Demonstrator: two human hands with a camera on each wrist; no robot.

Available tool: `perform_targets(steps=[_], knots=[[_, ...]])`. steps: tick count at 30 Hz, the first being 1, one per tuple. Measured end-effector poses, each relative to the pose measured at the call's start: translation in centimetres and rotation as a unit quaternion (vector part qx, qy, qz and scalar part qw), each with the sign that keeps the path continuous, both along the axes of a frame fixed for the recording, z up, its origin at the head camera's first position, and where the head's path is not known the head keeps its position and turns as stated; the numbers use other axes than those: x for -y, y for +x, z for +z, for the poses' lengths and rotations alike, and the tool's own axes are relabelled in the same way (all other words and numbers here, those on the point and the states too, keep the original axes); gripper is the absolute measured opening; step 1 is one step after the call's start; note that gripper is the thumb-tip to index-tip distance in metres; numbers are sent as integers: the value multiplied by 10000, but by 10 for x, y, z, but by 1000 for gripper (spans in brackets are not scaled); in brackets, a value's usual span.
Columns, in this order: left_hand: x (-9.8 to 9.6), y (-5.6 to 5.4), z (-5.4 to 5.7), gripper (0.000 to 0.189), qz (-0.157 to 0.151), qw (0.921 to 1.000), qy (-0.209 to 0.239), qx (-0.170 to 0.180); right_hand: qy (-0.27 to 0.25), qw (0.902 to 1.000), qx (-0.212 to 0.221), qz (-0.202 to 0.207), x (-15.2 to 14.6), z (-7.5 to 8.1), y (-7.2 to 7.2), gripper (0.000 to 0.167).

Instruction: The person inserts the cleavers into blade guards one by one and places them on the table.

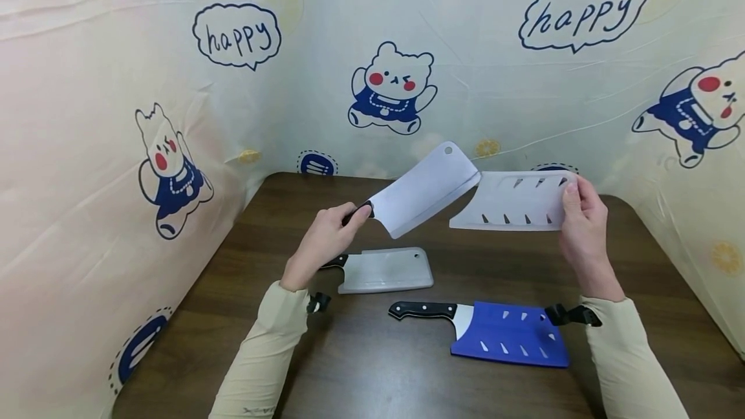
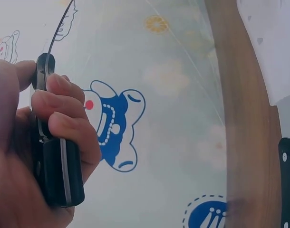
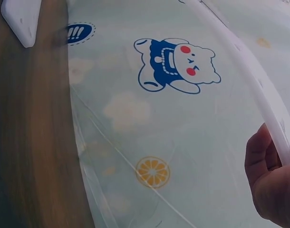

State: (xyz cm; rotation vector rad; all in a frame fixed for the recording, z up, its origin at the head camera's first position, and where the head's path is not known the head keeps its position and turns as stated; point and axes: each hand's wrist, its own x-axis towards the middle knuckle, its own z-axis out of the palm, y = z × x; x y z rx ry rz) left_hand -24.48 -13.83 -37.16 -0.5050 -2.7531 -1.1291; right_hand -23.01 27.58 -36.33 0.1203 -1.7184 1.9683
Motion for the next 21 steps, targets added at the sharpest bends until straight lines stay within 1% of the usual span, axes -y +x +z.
perform_targets(steps=[3,8,10,12,16,21], knots=[[-1,3,2,55,-107,9999,2,15,-82,9999,84,-105,-1,1,1,39],[-3,8,7,53,-336,9994,-81,-52,-506,9979,61,-405,-3,3,1,38],[-3,9,8,52,-462,9989,-102,-54,-706,9964,22,-479,-4,3,1,37],[-3,11,9,49,-624,9979,-169,8,-801,9953,34,-535,-6,4,0,37],[-4,15,10,44,-962,9945,-390,139,-767,9946,186,-674,-10,4,0,40],[-3,20,14,41,-1090,9899,-752,506,-598,9949,328,-745,-13,6,2,37]])
